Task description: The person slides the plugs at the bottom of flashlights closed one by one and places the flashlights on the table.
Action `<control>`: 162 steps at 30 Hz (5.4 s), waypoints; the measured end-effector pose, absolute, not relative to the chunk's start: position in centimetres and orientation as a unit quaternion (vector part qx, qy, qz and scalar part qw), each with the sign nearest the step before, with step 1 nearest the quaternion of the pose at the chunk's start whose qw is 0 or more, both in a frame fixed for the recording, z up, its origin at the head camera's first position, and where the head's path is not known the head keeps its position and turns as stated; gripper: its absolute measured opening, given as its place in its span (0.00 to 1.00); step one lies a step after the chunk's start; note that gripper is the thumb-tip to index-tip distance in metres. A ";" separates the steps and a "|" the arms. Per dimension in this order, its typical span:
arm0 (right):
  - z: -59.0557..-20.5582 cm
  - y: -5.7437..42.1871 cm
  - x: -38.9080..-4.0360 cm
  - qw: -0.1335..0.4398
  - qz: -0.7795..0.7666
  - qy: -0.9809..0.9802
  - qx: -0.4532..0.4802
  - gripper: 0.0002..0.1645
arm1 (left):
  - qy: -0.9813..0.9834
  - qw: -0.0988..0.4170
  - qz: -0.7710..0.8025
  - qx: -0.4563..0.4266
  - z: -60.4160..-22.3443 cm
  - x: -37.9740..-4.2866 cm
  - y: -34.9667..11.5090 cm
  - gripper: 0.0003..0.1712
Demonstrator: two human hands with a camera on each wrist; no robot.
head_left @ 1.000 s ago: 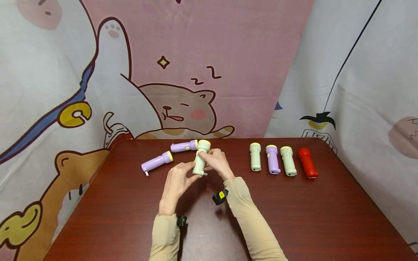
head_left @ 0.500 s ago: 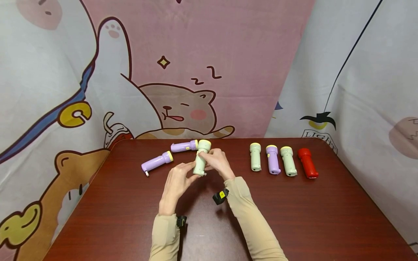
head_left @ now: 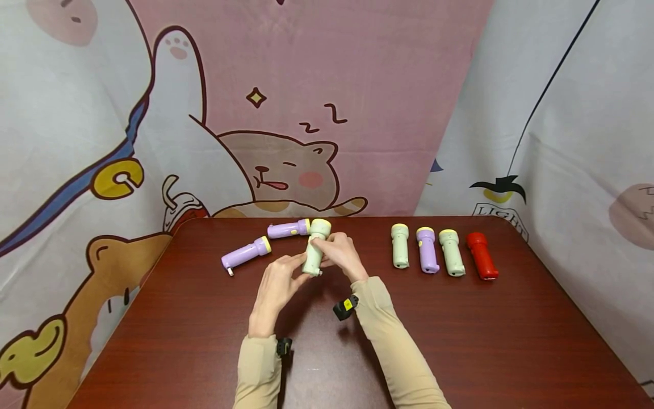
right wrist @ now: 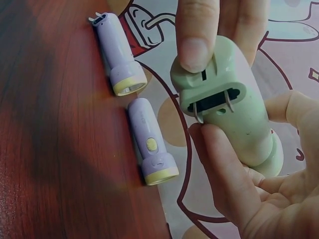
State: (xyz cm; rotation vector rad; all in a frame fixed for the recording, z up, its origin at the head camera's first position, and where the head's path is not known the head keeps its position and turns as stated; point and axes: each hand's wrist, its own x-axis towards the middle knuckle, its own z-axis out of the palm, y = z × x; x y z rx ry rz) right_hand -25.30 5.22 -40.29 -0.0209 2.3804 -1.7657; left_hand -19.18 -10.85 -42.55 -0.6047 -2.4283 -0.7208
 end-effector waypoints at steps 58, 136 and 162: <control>-40.8 5.7 -25.4 0.097 -0.608 0.788 0.006 0.18 | -0.910 0.242 -0.235 -0.240 -42.6 -19.1 -10.7 0.21; -42.9 15.5 -31.6 -0.028 -0.199 0.977 0.073 0.19 | -0.913 0.241 -0.254 -0.211 -43.4 -19.3 -10.3 0.08; -42.5 3.1 -31.2 -0.063 -0.216 0.964 -0.139 0.13 | -0.909 0.254 -0.256 -0.209 -43.5 -19.4 -10.9 0.09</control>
